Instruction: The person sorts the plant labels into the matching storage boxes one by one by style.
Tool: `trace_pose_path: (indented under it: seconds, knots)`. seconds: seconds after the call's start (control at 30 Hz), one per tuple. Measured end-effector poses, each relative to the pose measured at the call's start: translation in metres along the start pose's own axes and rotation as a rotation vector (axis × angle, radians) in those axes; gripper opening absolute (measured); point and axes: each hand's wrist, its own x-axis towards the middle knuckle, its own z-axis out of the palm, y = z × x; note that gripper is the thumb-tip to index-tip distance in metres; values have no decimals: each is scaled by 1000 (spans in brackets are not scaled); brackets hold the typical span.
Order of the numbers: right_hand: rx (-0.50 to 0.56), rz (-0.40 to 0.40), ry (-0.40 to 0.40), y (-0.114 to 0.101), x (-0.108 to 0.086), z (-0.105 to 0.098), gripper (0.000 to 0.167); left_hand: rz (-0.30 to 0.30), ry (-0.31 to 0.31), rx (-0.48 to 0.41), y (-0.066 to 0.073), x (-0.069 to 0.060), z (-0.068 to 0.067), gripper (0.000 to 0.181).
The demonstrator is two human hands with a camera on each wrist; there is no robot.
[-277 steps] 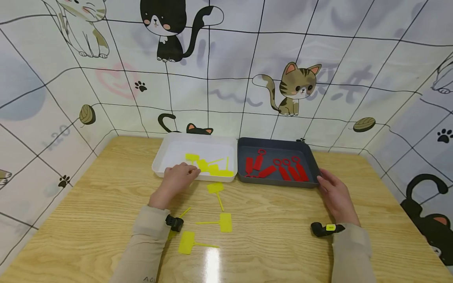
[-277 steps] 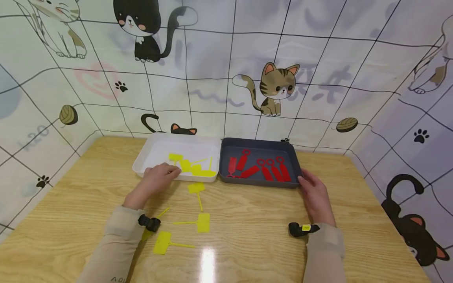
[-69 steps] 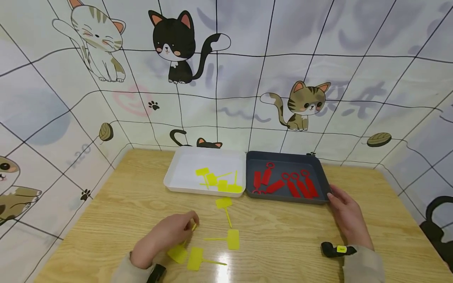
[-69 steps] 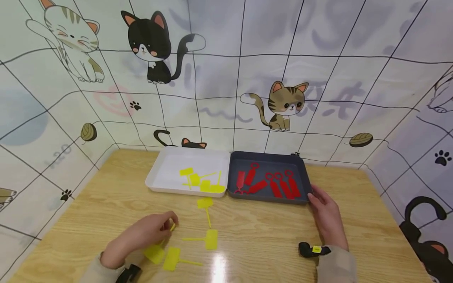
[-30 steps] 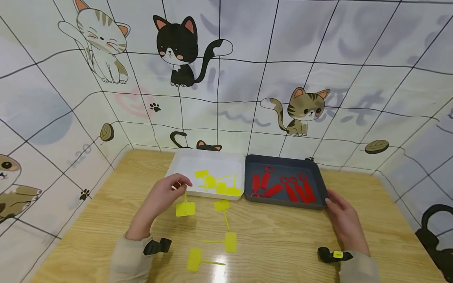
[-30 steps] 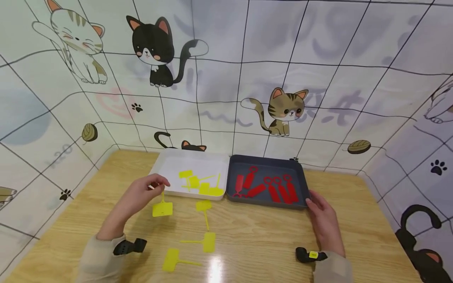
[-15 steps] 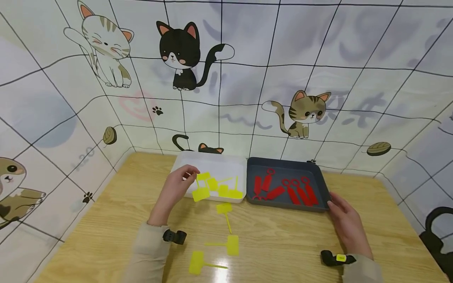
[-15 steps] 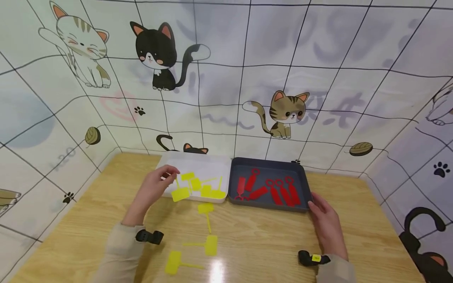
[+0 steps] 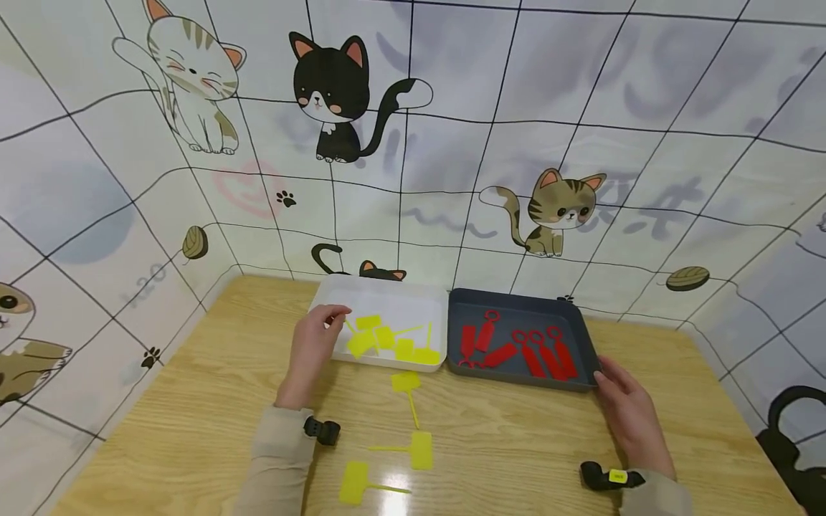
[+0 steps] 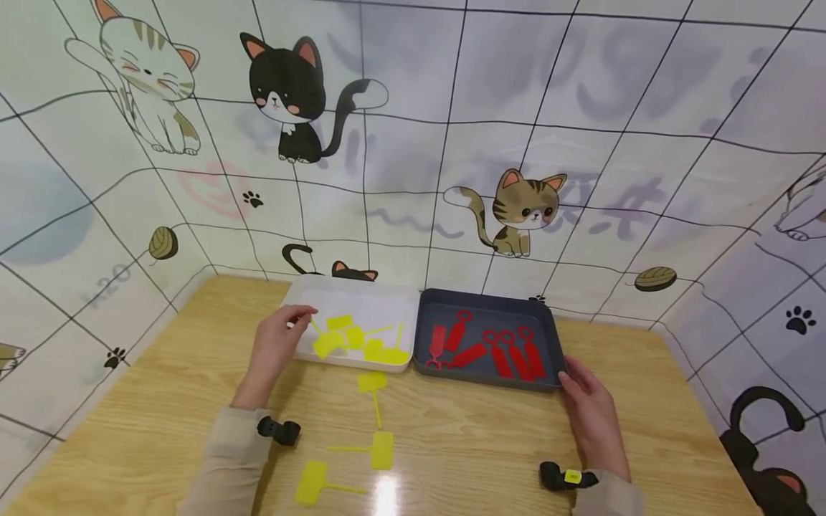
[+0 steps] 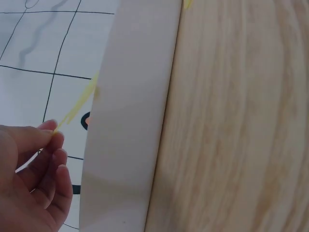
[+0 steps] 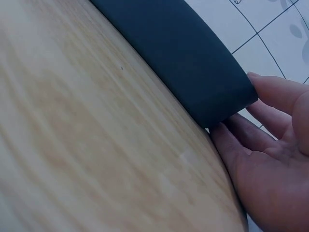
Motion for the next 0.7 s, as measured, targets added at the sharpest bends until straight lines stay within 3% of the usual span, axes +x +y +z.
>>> trace_pose_path:
  seconds: [0.13, 0.23, 0.47, 0.7]
  knots:
    - [-12, 13, 3, 0, -1, 0, 62, -18, 51, 12, -4, 1, -1, 14]
    - [-26, 25, 14, -1, -1, 1, 62, -25, 55, 20, -5, 1, -1, 14]
    - [-8, 23, -1, -1, -1, 1, 63, -24, 2, 98, -10, -3, 2, 16]
    - [4, 0, -20, 0, -2, -1, 62, -123, -114, 131, -11, -3, 5, 24]
